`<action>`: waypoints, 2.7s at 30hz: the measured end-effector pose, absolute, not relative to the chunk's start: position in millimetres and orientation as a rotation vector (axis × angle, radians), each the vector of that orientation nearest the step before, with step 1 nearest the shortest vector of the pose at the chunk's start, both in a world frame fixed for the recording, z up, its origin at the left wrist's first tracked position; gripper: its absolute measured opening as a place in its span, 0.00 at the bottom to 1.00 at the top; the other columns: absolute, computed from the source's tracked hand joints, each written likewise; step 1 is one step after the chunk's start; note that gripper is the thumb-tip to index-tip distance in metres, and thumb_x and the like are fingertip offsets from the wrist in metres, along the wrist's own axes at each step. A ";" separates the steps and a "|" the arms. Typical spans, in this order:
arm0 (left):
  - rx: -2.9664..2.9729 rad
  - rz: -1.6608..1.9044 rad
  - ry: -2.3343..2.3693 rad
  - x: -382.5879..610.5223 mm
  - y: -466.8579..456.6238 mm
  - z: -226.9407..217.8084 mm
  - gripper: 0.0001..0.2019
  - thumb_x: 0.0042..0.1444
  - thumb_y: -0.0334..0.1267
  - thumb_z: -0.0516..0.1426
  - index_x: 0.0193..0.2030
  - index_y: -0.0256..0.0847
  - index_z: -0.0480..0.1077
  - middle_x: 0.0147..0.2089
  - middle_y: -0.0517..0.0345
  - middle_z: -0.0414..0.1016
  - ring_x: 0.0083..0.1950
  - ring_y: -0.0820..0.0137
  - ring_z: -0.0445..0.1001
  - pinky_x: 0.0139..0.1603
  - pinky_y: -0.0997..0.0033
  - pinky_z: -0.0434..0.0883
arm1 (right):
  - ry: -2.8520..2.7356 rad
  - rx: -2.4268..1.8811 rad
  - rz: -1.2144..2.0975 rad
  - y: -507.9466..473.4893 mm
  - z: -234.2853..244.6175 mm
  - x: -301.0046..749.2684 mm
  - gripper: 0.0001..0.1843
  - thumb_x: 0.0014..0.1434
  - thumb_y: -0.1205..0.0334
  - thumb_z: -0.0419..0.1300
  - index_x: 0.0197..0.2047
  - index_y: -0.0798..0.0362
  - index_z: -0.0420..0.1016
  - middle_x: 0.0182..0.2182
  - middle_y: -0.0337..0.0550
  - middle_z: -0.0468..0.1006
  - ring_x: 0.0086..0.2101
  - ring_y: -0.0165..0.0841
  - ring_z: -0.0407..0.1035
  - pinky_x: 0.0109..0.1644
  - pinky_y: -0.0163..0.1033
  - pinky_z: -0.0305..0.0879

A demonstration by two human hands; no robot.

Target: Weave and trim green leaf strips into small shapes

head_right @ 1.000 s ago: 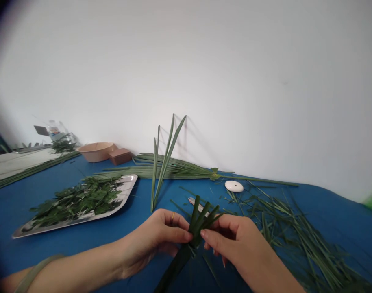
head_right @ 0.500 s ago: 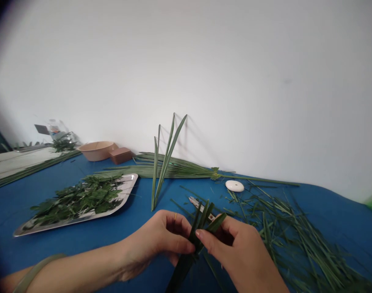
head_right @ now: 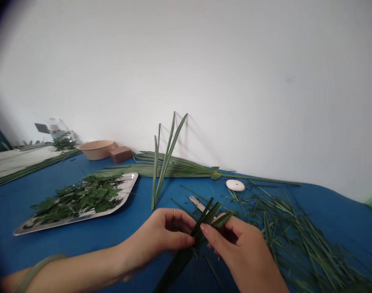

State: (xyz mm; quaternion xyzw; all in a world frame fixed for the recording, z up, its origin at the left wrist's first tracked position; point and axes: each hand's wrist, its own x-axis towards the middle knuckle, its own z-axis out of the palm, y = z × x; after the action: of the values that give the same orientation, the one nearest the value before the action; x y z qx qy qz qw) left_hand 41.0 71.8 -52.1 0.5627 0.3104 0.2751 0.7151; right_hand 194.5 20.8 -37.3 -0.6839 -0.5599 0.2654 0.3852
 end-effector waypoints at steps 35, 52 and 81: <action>1.150 0.514 0.660 37.6 71.9 -54.0 0.07 0.35 0.34 0.60 0.24 0.33 0.71 0.23 0.61 0.67 0.23 0.80 0.62 0.21 0.82 0.57 | -1.389 -1.676 0.802 18.7 -36.7 190.1 0.16 0.46 0.54 0.55 0.13 0.52 0.65 0.13 0.34 0.66 0.18 0.26 0.61 0.22 0.28 0.57; 1.066 0.526 0.707 37.4 72.4 -52.0 0.06 0.36 0.30 0.57 0.25 0.34 0.71 0.24 0.60 0.67 0.25 0.78 0.62 0.21 0.81 0.57 | -1.470 -1.694 0.801 22.0 -38.5 191.8 0.10 0.43 0.55 0.58 0.26 0.49 0.76 0.22 0.38 0.76 0.26 0.32 0.69 0.29 0.29 0.65; 1.079 0.566 0.587 37.7 79.9 -58.0 0.07 0.35 0.31 0.61 0.25 0.33 0.68 0.22 0.62 0.66 0.22 0.82 0.60 0.22 0.82 0.55 | -1.516 -1.624 0.952 20.9 -37.3 195.0 0.06 0.43 0.60 0.58 0.20 0.49 0.75 0.18 0.37 0.75 0.23 0.30 0.69 0.26 0.29 0.64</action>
State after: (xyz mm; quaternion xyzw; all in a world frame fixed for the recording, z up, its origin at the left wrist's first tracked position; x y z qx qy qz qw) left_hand 37.7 79.9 -58.0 0.4994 0.2716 0.2617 0.7799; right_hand 195.0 20.9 -37.3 -0.6282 -0.5865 0.3685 0.3544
